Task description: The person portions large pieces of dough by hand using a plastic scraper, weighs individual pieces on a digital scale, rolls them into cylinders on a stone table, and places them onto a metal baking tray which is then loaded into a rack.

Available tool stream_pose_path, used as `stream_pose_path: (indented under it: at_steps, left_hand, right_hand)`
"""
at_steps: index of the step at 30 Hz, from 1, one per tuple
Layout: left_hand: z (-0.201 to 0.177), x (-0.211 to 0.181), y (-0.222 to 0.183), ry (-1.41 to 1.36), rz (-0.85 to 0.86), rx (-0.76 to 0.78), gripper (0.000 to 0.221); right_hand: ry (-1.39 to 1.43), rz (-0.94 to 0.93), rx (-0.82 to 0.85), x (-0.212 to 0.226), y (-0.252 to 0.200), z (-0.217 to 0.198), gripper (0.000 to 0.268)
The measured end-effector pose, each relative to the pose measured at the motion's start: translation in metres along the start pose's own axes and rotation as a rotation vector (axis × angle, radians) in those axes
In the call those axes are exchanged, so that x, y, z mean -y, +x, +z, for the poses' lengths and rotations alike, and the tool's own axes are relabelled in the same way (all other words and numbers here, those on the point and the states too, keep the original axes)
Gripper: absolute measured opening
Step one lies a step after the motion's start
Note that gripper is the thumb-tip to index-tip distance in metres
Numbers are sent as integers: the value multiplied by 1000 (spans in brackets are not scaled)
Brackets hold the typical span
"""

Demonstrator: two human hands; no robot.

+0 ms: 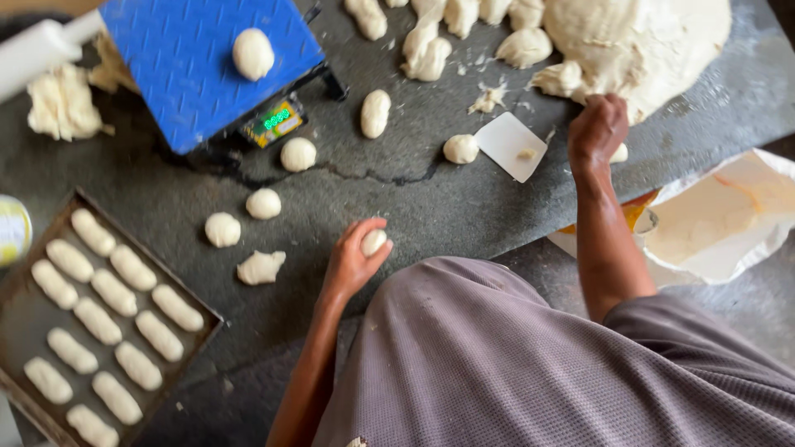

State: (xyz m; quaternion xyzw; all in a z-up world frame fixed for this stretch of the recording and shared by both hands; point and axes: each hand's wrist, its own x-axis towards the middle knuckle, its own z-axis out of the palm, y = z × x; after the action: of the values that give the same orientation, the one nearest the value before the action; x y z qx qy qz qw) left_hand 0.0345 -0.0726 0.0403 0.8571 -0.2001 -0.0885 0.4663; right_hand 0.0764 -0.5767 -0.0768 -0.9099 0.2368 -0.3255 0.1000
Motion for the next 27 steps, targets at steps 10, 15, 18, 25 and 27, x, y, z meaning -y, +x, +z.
stream_pose_path:
  at_steps: [10,15,18,25,27]
  left_hand:
    - [13,8,20,-832,-300,-102,51]
    - [15,5,19,-1154,-330,-186,47]
    - [29,8,20,-1024,-367,-238,43]
    - [35,20,19,-1152,-324,-204,32]
    - [35,21,16,-1196,-355,-208,33]
  right_hand:
    - [1248,199,1425,213,-63,-89,31]
    - [1488,100,1381,273,-50,-123,56]
    - [1328,-8,1404,276,-50,-132,57]
    - [980,-68,1127,315,-86,-156,62]
    - [968,-94,1058,318,-90,-163,66]
